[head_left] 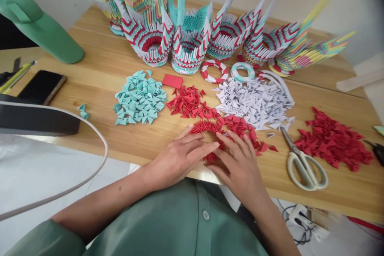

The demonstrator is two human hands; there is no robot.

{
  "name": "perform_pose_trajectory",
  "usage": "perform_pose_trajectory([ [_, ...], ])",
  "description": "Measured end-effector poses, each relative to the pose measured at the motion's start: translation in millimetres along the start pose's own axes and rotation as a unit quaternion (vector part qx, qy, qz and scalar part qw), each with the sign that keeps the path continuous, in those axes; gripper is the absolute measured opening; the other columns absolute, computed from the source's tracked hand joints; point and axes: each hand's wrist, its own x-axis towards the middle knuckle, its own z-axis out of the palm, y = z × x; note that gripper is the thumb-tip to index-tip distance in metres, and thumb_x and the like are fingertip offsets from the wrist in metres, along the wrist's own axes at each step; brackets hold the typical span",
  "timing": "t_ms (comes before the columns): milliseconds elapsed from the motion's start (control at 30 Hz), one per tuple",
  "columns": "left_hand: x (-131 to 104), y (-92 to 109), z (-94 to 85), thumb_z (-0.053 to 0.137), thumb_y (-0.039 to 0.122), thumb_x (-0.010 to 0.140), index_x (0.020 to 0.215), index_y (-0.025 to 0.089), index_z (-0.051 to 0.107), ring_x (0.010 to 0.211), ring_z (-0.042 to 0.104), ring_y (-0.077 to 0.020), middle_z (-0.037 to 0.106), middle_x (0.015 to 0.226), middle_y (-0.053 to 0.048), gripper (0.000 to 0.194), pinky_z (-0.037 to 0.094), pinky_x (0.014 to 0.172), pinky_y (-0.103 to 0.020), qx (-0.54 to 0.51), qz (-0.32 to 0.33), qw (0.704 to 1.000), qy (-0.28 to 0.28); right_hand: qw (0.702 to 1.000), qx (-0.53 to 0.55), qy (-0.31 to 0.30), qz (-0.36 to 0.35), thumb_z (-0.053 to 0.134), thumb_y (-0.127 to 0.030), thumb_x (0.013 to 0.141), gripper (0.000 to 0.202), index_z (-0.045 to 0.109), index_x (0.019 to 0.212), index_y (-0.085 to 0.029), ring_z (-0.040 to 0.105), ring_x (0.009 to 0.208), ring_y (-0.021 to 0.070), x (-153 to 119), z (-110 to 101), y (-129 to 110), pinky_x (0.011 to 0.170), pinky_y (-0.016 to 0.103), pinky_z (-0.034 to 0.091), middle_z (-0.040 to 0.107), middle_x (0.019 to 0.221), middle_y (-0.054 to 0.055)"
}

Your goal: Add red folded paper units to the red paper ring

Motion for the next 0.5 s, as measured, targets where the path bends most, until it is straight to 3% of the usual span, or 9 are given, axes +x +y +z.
perform_pose_trajectory([
  [300,4.2,-2.6,0.0,0.046,0.016,0.101,0.132,0.016,0.053,0.112,0.062,-0.0184,0.071,0.108,-0.008,0.032,0.035,0.117,-0.050,-0.012,0.007,1.000,-0.008,0.999,-0.007,-0.034,0.001,0.055,-0.049,0.094,0.032,0.067,0.111,-0.024,0.042,0.138,0.0311,8.8,-2.0,3.5,0.120,0.056,0.021,0.060,0.137,0.008],
  [500,6.2,-3.5,-0.8,0.044,0.016,0.101,0.130,0.017,0.055,0.109,0.063,-0.0173,0.071,0.105,-0.008,0.030,0.035,0.116,-0.051,-0.030,0.003,0.999,-0.017,1.000,0.004,-0.024,-0.006,0.057,-0.046,0.094,0.030,0.067,0.109,-0.022,0.044,0.137,0.0300,11.4,0.9,2.9,0.121,0.055,0.021,0.063,0.131,0.009],
])
